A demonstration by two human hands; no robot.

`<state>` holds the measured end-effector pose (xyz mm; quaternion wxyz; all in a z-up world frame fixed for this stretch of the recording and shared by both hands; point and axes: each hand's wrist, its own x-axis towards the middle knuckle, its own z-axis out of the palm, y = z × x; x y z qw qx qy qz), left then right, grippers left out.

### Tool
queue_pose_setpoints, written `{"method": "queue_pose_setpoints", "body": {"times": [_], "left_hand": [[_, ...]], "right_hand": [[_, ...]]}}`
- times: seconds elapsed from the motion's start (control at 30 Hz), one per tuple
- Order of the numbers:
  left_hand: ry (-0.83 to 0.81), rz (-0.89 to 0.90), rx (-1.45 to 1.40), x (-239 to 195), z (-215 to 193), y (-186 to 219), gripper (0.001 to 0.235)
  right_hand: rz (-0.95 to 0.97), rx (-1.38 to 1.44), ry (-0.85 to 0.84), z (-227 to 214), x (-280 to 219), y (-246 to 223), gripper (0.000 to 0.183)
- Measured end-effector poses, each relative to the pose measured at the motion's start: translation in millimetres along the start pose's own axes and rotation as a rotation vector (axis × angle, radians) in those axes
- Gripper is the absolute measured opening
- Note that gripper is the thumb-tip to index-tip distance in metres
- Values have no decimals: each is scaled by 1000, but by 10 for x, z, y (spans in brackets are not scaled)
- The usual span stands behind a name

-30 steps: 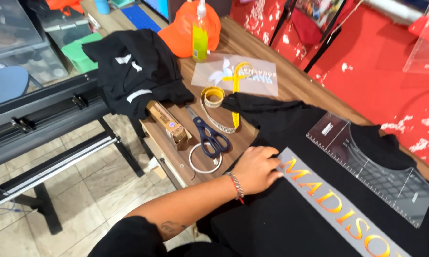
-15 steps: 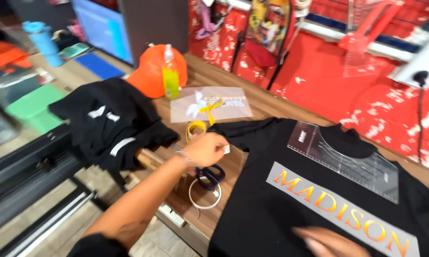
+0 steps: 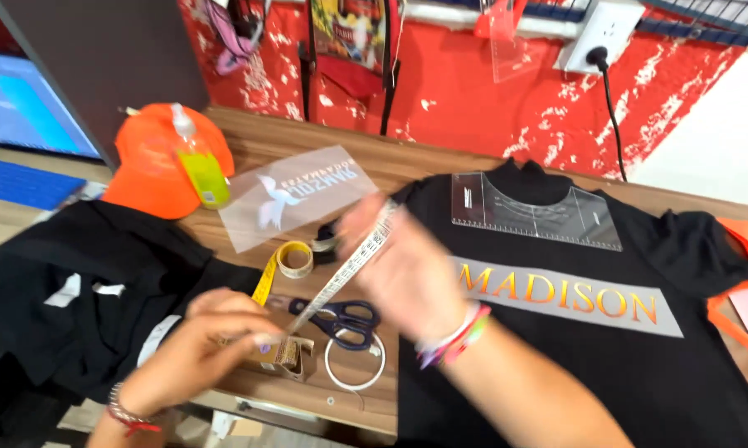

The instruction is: The person cuts a 'MADISON' vinyl decal with scissors, then places it on a black t-shirt. They use a measuring tape and a clear ruler to align and measure the decal's position on the shirt.

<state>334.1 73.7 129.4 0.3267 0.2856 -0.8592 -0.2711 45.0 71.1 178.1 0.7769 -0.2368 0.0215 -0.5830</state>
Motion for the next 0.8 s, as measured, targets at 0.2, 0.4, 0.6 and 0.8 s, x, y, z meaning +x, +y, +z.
{"method": "queue_pose_setpoints", "body": {"times": [0.2,0.4,0.6,0.8], "left_hand": [[353,-104,347,-149,-272,-629,17],[434,33,594,196,-283,-582,16],[421,-113,1206,602,-87,-617,33],[-430,54,-113,1190,1477,451,60]], "right_hand": [[-266,-402,267,-80,-66,-1347,18],[-217,-796,255,-386,-678,-1748,46],[6,-1460,-209,-511,-901,-1560,58],[448,-1470,-513,-687,-1015,-1081,27]]}}
